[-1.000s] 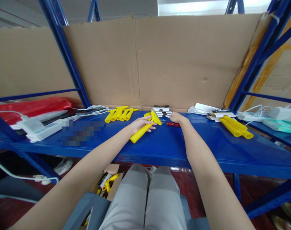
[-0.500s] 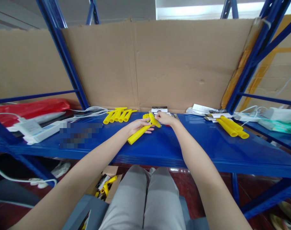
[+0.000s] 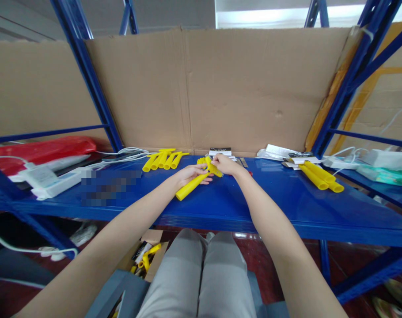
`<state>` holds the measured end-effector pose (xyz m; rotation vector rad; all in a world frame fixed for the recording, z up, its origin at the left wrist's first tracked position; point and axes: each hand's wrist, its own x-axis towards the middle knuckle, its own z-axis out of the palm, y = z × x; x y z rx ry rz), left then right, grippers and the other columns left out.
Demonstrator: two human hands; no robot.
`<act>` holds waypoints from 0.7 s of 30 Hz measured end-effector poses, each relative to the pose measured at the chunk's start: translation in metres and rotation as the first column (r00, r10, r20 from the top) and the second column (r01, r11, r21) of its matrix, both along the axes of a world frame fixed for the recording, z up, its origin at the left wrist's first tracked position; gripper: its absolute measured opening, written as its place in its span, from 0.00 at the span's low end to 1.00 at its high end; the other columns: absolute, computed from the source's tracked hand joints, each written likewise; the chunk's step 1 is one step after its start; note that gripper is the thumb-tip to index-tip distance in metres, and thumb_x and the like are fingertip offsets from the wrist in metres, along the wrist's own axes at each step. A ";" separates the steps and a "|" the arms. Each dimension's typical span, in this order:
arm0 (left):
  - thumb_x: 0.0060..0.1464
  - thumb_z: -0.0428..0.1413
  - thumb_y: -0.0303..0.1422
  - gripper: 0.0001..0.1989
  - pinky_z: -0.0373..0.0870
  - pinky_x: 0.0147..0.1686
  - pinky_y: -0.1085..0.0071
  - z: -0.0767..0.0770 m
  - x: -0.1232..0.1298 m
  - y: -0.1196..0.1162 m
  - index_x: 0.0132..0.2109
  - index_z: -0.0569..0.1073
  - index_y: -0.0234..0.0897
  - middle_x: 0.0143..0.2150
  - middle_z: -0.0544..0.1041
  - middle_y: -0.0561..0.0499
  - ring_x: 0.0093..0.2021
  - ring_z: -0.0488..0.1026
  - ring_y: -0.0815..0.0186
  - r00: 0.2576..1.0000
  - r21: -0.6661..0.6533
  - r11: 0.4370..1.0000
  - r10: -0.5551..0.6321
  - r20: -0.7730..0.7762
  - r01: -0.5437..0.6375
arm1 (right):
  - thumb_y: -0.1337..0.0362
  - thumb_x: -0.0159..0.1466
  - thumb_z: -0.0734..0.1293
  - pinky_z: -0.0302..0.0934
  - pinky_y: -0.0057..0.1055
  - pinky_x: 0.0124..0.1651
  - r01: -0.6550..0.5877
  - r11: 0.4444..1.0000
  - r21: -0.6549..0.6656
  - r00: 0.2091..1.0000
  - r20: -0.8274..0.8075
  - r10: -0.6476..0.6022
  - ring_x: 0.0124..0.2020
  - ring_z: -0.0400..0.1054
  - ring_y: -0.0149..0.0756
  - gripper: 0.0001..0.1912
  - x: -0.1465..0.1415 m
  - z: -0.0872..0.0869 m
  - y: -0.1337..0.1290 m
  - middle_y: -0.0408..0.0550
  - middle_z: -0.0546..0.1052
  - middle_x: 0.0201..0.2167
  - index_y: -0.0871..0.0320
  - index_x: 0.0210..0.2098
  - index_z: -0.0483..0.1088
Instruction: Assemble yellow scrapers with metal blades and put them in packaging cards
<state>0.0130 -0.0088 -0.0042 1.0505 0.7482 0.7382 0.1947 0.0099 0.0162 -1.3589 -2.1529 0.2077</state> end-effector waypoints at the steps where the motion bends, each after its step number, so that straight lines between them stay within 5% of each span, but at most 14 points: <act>1: 0.53 0.54 0.16 0.36 0.78 0.40 0.62 0.000 0.000 0.000 0.67 0.55 0.37 0.45 0.79 0.40 0.36 0.81 0.61 1.000 -0.002 1.000 -0.005 0.002 0.005 | 0.70 0.62 0.61 0.55 0.25 0.32 -0.007 1.000 0.006 1.000 -0.005 0.007 0.27 0.61 0.30 0.06 -0.001 0.000 -0.001 0.44 0.72 0.27 0.58 0.29 0.65; 13: 0.55 0.51 0.14 0.35 0.78 0.37 0.63 0.006 0.003 -0.007 0.68 0.54 0.33 0.38 0.79 0.40 0.33 0.81 0.61 1.000 -0.001 1.000 0.022 0.015 -0.022 | 0.68 0.58 0.63 0.59 0.28 0.35 -0.102 0.993 0.052 0.984 -0.140 0.108 0.29 0.62 0.31 0.05 0.001 -0.003 0.004 0.43 0.70 0.26 0.57 0.26 0.62; 18: 0.54 0.52 0.15 0.33 0.78 0.40 0.62 0.006 0.002 -0.005 0.66 0.59 0.35 0.41 0.80 0.40 0.33 0.81 0.61 0.999 0.036 0.999 -0.034 0.039 0.032 | 0.60 0.56 0.70 0.61 0.29 0.36 -0.062 0.997 0.039 0.945 -0.320 0.071 0.32 0.65 0.33 0.10 0.008 -0.007 0.012 0.45 0.73 0.31 0.57 0.32 0.67; 21: 0.55 0.52 0.16 0.34 0.78 0.42 0.60 0.007 0.001 -0.005 0.67 0.57 0.36 0.42 0.80 0.40 0.34 0.81 0.61 0.997 0.037 0.999 -0.035 0.066 0.032 | 0.52 0.54 0.72 0.60 0.29 0.34 -0.141 0.988 -0.068 0.917 -0.384 0.104 0.30 0.65 0.33 0.16 0.009 -0.007 0.010 0.46 0.74 0.30 0.58 0.31 0.68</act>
